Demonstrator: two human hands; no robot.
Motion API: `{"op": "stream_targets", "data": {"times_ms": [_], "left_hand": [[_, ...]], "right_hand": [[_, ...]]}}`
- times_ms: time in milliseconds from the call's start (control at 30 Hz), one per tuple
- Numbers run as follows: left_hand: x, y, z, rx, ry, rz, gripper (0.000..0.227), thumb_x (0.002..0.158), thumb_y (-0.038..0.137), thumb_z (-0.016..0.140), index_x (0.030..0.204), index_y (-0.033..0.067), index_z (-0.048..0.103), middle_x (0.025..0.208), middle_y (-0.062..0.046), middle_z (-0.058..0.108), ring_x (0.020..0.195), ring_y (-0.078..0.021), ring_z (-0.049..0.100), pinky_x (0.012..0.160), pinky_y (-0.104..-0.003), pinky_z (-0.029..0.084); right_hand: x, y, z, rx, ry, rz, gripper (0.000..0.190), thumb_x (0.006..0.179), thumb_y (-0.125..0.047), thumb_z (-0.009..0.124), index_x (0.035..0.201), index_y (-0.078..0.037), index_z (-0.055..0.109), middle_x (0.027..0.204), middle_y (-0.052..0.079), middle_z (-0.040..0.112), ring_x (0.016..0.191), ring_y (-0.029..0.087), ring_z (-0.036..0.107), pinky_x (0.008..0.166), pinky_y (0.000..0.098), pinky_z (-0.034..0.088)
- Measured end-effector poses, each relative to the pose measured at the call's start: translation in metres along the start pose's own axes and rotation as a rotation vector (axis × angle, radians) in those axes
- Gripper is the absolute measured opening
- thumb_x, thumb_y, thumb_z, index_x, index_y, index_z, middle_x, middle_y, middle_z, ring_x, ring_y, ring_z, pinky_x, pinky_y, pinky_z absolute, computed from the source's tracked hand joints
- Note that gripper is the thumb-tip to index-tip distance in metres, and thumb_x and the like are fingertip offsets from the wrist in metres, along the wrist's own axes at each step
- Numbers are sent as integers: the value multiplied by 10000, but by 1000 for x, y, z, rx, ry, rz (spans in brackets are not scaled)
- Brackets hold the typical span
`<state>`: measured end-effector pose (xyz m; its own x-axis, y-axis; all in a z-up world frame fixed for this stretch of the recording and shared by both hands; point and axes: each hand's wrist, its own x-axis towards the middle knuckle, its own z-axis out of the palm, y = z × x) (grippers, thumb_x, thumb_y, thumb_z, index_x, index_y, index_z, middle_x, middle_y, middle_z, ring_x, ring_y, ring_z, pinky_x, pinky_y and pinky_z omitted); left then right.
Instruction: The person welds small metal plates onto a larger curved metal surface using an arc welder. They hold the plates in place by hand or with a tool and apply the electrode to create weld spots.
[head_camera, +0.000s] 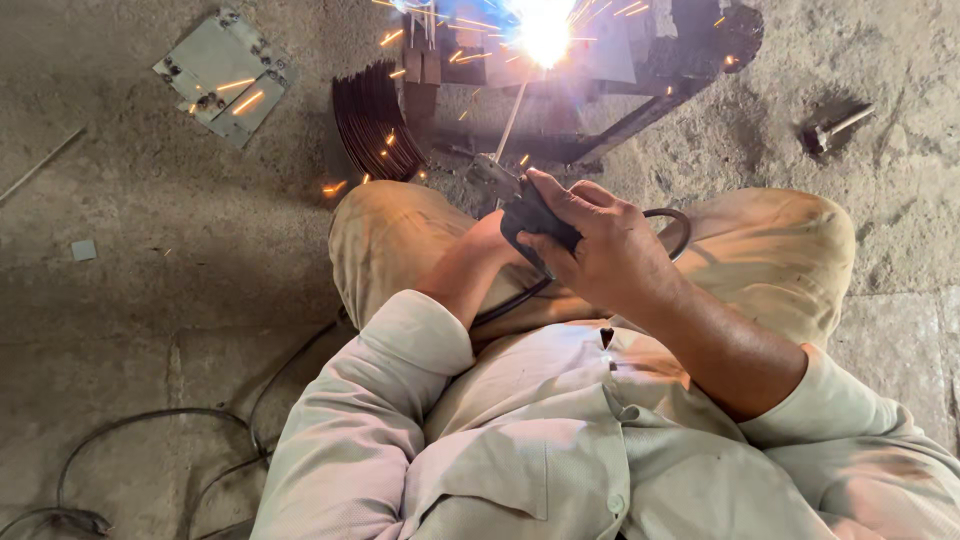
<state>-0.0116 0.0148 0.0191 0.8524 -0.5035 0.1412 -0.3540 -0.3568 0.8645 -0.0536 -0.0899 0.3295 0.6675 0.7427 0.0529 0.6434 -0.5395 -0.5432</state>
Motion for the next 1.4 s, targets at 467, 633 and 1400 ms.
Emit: {"op": "stream_targets", "data": {"times_ms": [467,633,1400], "left_hand": [[-9,62,-37,-74,-21,-259,340,775,244,785,1103,180,724,1056,-71,762,952,-246,700,791,-394,562],[-4,85,-53,11,-76,-235,343,811,281,762,1135,173,731,1094,-94,755,991,-266,694,832,-403,568],[93,-5,-5,-938,771,-838,545,1038,551,479,1182,59,664,1086,-89,716,704,-210,709,571,-381,545]], "right_hand": [[0,2,-6,6,41,24,668,875,-205,814,1468,-55,546,927,153,668,791,305,689,716,408,562],[0,-1,-12,1,50,68,645,868,-203,820,1446,-58,575,919,162,659,737,296,691,673,404,553],[-37,287,-87,1233,931,440,609,1048,-334,746,1492,-91,406,940,73,630,643,164,642,535,337,583]]}}
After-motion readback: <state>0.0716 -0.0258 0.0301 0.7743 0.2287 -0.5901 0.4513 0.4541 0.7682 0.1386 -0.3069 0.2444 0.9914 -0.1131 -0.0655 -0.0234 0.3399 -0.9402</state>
